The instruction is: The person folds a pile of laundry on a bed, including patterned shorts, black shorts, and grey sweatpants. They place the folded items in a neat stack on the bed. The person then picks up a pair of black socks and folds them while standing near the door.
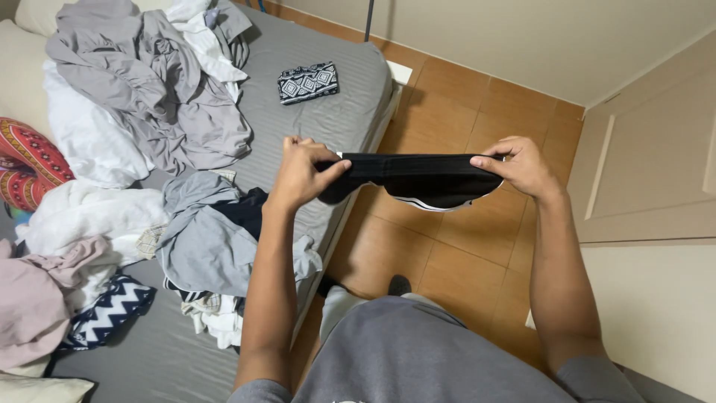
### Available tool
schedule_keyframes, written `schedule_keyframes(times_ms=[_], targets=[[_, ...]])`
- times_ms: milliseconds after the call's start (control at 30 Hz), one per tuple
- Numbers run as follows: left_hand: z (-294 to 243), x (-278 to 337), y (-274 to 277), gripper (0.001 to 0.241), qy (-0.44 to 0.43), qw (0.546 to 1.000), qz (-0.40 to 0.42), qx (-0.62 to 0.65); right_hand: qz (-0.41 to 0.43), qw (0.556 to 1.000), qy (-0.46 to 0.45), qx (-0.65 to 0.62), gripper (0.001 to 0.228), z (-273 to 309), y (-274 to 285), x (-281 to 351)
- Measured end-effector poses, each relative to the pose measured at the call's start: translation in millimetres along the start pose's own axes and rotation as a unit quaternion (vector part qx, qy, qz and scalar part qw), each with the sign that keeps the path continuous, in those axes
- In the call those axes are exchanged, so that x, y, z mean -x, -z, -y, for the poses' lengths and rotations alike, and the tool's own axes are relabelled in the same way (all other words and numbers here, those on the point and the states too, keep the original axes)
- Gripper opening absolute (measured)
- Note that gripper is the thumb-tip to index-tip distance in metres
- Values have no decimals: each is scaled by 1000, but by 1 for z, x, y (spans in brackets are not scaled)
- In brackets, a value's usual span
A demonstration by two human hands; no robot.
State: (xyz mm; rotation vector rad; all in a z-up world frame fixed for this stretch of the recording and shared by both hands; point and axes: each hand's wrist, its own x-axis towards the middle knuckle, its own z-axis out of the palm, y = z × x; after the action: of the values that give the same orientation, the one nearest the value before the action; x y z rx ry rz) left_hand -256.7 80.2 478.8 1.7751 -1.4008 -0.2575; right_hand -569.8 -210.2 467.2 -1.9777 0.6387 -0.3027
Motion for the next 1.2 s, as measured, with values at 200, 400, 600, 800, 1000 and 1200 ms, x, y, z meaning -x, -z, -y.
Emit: schedule_keyframes(times_ms=[200,400,600,800,1000,1200], targets=[[-48,-8,-31,21,-51,983,-3,-176,103,994,22,-33,13,-2,28,18],[-47,-8,-66,39,-21,946,94,-309,55,982,123,-135,16,-55,53,36],[-22,1,-77,37,-49,946,58,-316,-72,979,98,164,26,-8,30,48],[6,6,-41,37,-68,941,-119,-310,-119,939,118,300,30,22,0,35],[51,11,2,22,-23,935,-168,-311,-171,904,118,375,29,49,-42,-1],[70,19,60,18,-21,935,-247,-252,-162,893,108,406,27,93,-93,-42]])
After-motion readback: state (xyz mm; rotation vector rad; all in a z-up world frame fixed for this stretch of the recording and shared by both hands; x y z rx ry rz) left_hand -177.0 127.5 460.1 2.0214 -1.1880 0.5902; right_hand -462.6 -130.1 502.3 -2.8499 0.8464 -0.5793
